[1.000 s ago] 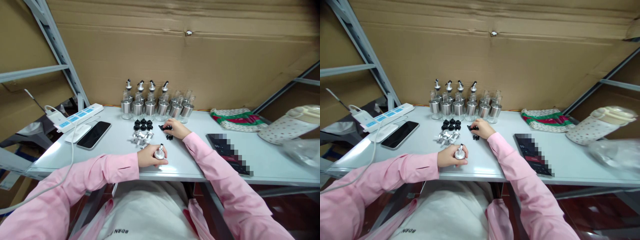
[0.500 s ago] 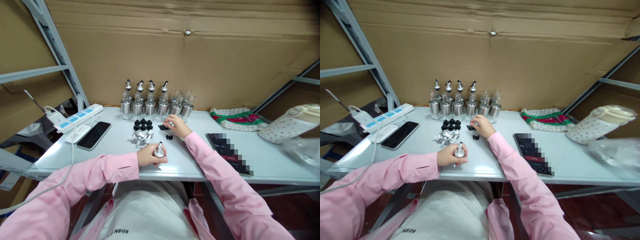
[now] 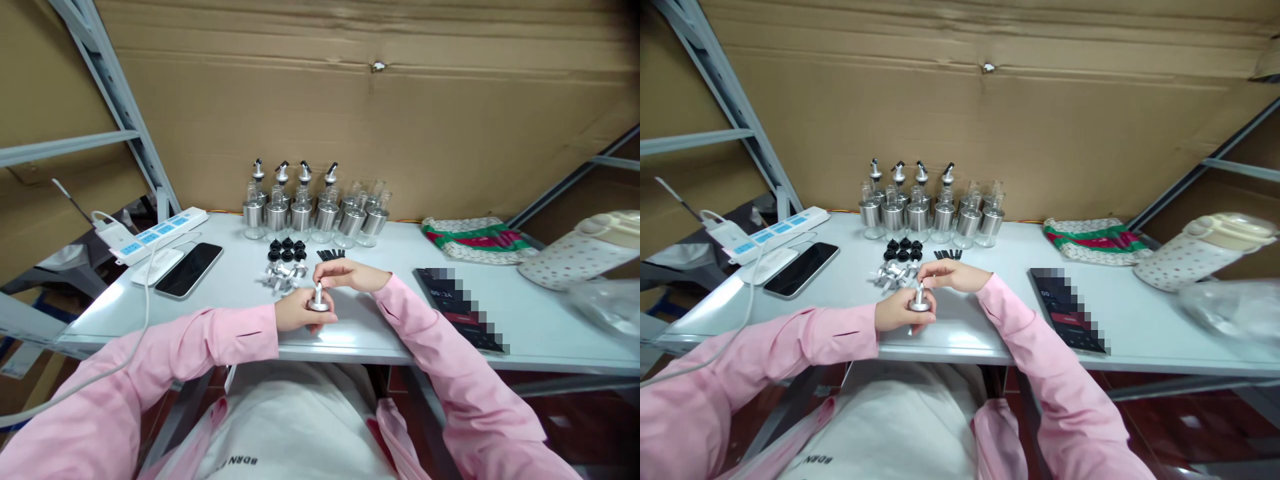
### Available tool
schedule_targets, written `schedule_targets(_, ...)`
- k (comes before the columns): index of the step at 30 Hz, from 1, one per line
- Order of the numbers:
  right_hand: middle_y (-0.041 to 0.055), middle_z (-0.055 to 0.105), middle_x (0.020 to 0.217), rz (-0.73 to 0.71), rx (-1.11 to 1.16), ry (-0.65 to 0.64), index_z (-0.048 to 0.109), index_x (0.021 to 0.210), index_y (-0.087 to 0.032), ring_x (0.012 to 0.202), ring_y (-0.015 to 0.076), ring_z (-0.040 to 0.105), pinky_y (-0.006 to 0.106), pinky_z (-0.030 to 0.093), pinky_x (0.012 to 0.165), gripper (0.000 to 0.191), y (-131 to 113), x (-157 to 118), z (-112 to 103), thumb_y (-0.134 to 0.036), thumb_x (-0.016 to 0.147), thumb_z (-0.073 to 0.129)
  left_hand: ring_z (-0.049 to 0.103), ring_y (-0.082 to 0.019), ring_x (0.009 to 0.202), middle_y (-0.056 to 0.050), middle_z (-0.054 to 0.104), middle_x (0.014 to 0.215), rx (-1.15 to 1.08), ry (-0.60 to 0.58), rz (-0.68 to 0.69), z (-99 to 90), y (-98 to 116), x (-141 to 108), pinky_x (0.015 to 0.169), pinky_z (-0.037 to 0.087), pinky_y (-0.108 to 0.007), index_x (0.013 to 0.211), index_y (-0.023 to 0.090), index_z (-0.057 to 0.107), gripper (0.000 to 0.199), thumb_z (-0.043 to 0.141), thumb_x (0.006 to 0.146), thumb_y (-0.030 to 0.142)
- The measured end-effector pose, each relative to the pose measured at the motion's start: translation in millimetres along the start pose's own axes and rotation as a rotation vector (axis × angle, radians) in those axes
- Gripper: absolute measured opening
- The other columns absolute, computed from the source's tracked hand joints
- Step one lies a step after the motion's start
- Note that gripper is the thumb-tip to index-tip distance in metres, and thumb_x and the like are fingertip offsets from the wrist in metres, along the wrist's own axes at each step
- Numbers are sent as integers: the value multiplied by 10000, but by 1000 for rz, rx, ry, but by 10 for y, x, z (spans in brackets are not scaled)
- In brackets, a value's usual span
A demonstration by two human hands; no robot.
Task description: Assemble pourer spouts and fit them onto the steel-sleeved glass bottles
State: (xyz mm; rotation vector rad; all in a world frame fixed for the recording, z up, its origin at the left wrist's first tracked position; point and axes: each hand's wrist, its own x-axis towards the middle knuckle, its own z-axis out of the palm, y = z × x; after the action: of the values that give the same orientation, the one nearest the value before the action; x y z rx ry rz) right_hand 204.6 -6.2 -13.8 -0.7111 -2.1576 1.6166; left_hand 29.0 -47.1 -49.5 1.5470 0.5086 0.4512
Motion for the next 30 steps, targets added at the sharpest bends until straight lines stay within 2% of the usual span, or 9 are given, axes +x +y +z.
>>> schedule_targets(5,-32,455,650,50,-13,-39,524,706,-120,624,83,395,247,299,615,341,-37,12,51,-454,760,567,458,-44,426,51,512,514,33,-34,-9,5,10,-7,469,371,-184,733,133,485,433,638,664,532)
schedule_targets(12,-55,342,591,30,-64,-28,447,602,-138,580,70,306,244,249,582,384,-109,-5,101,-469,779,529,450,-43,423,53,512,514,26,-44,-1,2,-12,-5,459,360,-180,741,139,464,451,630,659,551)
schedule_targets(20,-60,312,563,31,-86,17,432,568,-148,552,64,274,244,234,552,421,-120,16,122,-511,764,519,390,-49,323,97,438,378,32,-14,-24,-4,-66,3,375,307,-171,742,161,430,424,608,677,541)
schedule_targets(26,-71,279,519,54,-104,36,420,542,-154,501,54,240,238,216,505,443,-116,20,144,-532,760,496,415,-50,337,97,448,393,19,-6,-16,0,-71,5,392,329,-174,734,162,426,405,617,680,515)
schedule_targets(30,-70,297,486,63,-194,117,390,529,-168,471,53,252,235,226,477,479,-72,35,170,-577,774,430,439,-52,350,95,460,419,9,23,-13,-9,-79,8,409,345,-181,730,163,420,404,618,686,511)
